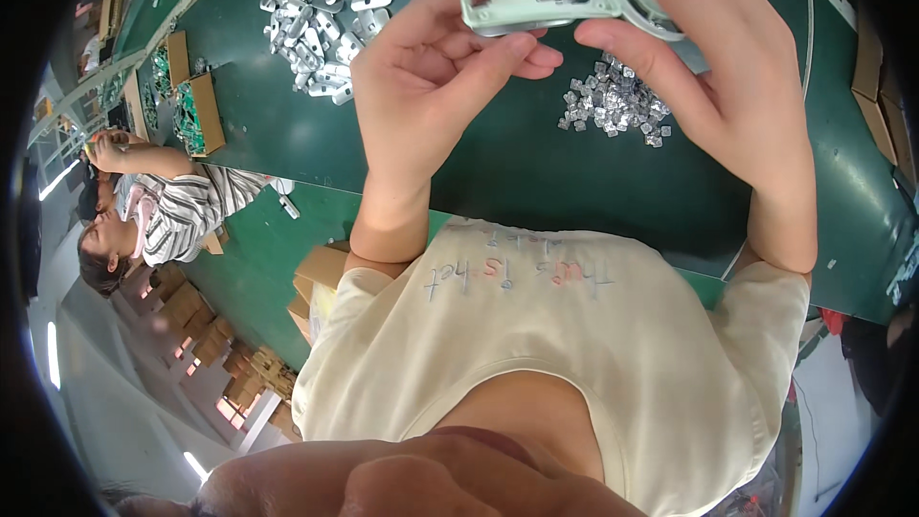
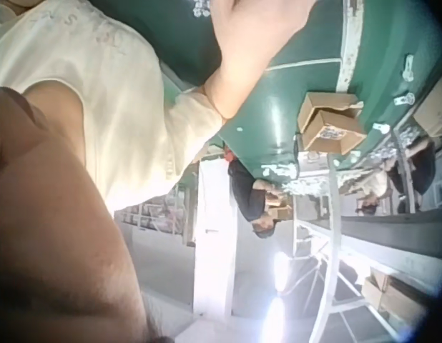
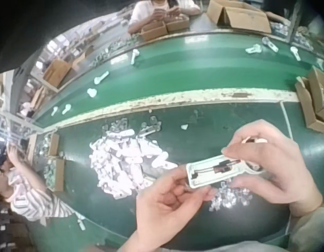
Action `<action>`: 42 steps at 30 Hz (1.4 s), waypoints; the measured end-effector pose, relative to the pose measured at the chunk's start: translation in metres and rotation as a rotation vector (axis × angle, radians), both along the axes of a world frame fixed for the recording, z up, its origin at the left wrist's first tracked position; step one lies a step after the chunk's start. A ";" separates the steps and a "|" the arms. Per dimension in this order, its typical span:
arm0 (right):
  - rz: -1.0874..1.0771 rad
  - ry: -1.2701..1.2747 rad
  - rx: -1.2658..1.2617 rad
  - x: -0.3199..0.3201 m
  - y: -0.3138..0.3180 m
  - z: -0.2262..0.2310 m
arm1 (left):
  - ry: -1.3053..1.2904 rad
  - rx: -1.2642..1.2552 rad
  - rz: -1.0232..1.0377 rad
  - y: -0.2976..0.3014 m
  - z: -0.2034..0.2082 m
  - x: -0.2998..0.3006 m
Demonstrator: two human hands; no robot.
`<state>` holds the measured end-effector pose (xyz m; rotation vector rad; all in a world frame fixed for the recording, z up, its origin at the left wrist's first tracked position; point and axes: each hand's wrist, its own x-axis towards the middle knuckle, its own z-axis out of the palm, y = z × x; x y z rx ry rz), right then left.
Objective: The person assembles handheld electronic devices by inserting small metal components into metal plates, fitting the assemblies into plastic device casings by hand, and placing the assembled units onto the conveyor belt.
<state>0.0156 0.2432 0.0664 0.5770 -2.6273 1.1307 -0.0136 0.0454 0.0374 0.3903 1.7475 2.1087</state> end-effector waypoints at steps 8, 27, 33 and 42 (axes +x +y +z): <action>0.042 0.085 0.045 0.006 -0.012 -0.004 | -0.019 0.019 -0.022 -0.004 0.005 0.005; 0.082 0.222 0.160 0.003 -0.016 -0.009 | 0.000 0.134 -0.008 -0.004 0.003 0.002; -0.143 -0.506 -0.481 0.013 -0.019 -0.021 | -0.026 -0.024 0.005 0.000 0.006 0.003; -0.155 -0.457 -0.313 -0.041 -0.011 -0.041 | -0.198 0.005 0.073 -0.007 -0.024 -0.021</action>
